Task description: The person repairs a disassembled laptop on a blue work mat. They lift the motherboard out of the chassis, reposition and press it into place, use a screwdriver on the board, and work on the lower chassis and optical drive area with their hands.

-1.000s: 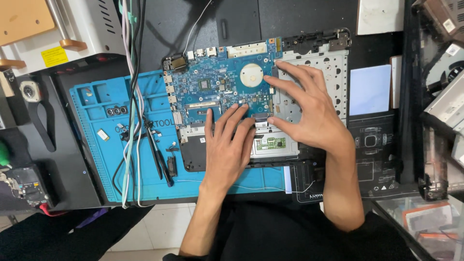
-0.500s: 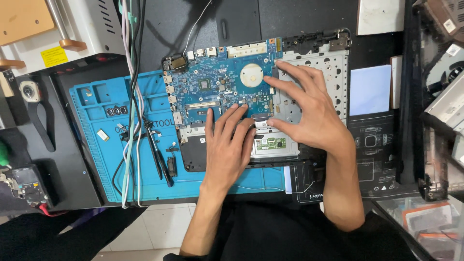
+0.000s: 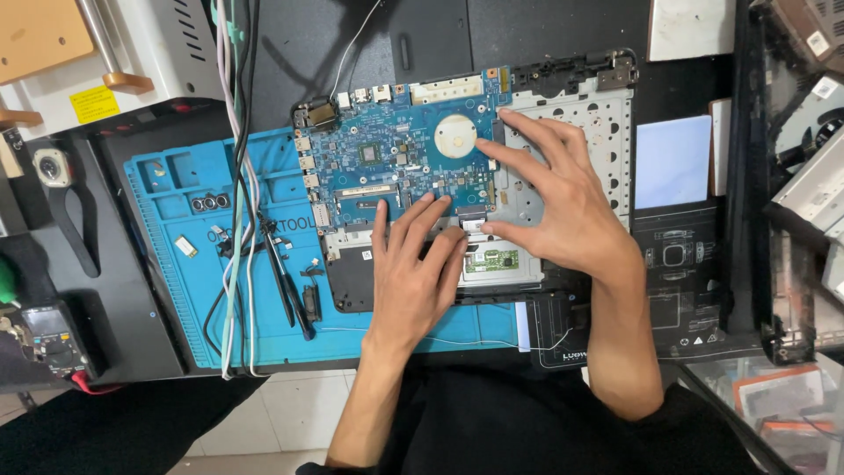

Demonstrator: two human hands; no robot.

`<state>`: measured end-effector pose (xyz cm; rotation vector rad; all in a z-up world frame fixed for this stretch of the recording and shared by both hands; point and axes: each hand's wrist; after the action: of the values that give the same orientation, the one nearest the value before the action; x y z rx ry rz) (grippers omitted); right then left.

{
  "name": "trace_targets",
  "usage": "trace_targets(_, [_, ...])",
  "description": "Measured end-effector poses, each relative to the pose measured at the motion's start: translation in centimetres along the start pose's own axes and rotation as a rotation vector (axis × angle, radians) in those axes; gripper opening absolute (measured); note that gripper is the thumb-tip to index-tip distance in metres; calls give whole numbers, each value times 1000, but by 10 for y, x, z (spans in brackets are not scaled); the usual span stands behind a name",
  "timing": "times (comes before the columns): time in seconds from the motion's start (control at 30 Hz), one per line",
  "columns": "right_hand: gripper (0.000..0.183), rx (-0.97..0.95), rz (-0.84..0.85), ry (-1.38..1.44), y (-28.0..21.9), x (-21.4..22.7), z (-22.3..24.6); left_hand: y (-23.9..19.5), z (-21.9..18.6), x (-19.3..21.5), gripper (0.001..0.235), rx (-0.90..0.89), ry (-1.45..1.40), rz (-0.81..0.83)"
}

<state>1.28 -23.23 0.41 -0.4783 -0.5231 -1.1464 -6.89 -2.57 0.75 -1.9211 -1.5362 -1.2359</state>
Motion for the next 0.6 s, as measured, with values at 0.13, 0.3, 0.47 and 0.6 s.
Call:
trace_targets(0.13, [92,-5,0,-1,0,0,1,-1,1,-1,23,9,11,4])
trace_targets(0.3, [90,-1,-15,1,0,-2,-1,0,0,3,28,-15,20,16])
trace_targets(0.47, [85,-12,-7,26,-1,2,-1,0,-1,3,33,-32,27,16])
trace_targets(0.6, [79,0,16,56,-2,7,0,0,-1,2,35,-20,43,11])
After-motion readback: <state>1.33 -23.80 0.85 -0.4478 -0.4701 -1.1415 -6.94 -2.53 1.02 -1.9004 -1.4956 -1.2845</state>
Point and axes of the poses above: each hand's wrist, its own y-axis towards the middle knuckle, its own x-axis out of the back of the hand, z = x × y, and after that the axes turned 8 degrees about -x, right-handed
